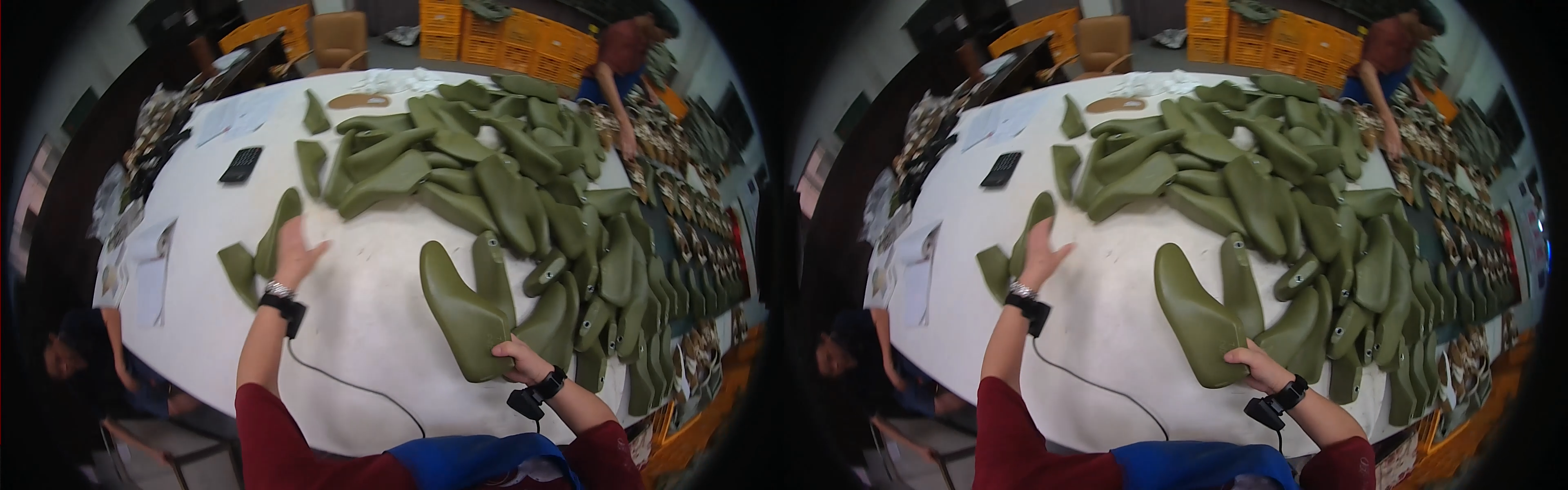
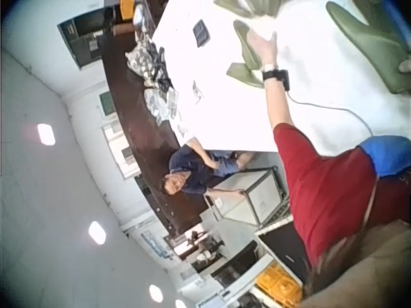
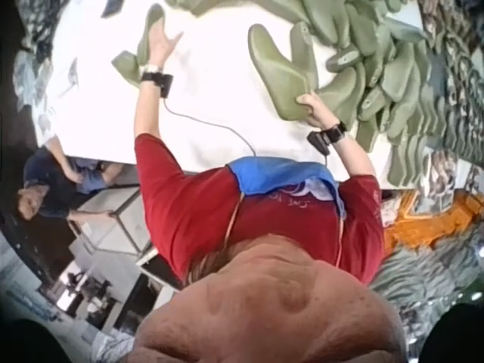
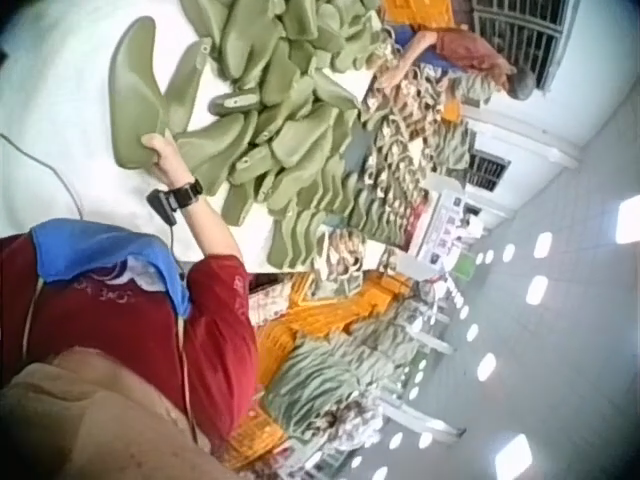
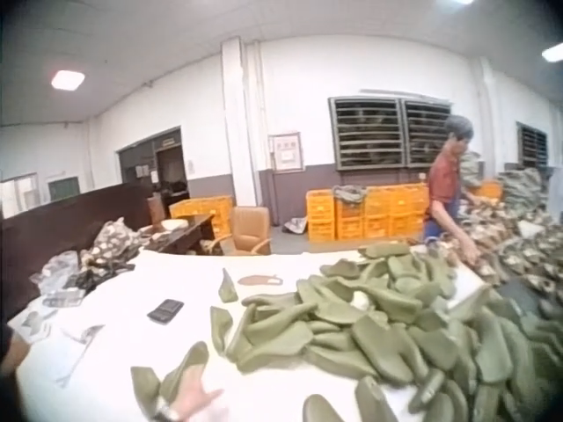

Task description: Organizing shoes and shoe lasts on a conveyor belt and workbench in a factory setting.

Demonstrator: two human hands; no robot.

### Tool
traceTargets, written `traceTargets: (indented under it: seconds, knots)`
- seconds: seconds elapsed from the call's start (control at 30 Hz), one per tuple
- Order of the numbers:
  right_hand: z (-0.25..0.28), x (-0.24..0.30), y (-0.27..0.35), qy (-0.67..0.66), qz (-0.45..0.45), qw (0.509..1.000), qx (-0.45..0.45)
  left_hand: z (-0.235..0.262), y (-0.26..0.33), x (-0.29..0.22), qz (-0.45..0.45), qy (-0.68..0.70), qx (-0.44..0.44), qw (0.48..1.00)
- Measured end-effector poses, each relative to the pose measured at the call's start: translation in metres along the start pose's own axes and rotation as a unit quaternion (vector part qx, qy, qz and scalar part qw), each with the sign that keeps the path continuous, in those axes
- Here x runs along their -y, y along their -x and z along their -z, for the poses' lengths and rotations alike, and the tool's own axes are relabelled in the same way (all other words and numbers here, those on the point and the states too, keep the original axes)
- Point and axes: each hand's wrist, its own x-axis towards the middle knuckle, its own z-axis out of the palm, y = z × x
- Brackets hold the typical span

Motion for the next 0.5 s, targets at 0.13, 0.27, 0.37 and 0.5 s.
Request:
traceTargets:
  seconds: [0.13, 0.27, 0.37, 0.5]
  knots:
    - [-0.009, 0.078, -0.002, -0.149, 0.042, 0.988, -0.02, 0.006, 0.053, 0.147, 0.343, -0.047, 0.112, 0.931]
    - [0.025, 0.18, -0.032, -0.101, 0.144, 0.977, -0.121, -0.023, 0.064, 0.15, 0.348, -0.058, 0.062, 0.934]
    - [0.06, 0.237, -0.047, -0.07, 0.181, 0.971, -0.139, -0.018, 0.059, 0.133, 0.385, -0.067, 0.109, 0.914]
    - [0.119, 0.245, -0.077, -0.076, 0.248, 0.942, -0.21, -0.011, 0.061, 0.091, 0.413, -0.026, 0.096, 0.905]
